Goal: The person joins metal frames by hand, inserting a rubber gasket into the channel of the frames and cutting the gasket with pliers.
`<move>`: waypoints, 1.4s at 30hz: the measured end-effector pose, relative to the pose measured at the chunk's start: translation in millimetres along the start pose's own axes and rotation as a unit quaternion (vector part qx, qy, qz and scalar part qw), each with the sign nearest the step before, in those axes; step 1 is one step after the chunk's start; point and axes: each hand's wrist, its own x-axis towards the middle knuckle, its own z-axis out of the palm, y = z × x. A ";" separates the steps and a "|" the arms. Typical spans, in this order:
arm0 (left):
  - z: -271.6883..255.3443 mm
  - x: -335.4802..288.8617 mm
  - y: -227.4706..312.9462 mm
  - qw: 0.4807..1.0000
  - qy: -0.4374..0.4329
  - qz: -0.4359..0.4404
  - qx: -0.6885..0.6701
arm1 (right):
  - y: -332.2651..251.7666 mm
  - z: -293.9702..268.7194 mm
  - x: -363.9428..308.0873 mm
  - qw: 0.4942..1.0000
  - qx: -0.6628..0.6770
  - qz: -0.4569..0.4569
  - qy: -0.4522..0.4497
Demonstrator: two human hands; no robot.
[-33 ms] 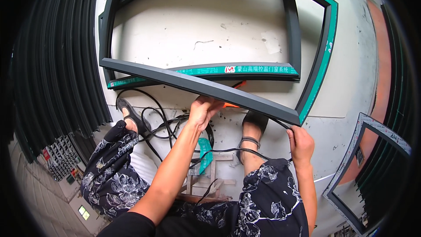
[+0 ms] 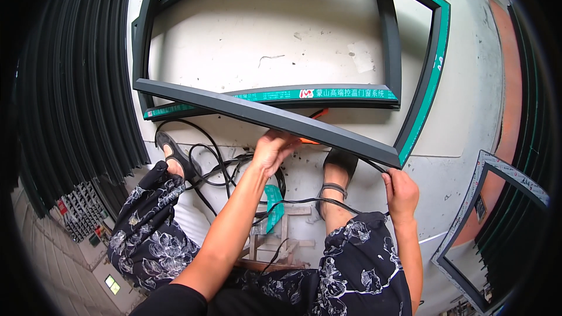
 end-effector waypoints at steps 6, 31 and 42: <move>10.5 3.5 -15.0 1.000 0.003 0.018 -0.005 | 2.8 3.6 -0.7 1.000 0.017 0.000 0.012; 1.5 5.7 -0.4 1.000 0.017 -0.003 -0.022 | -3.9 -3.7 0.7 0.999 -0.031 0.016 0.005; -112.6 28.2 110.9 0.998 0.058 0.013 0.005 | -11.6 -3.5 7.4 0.999 -0.043 0.013 0.001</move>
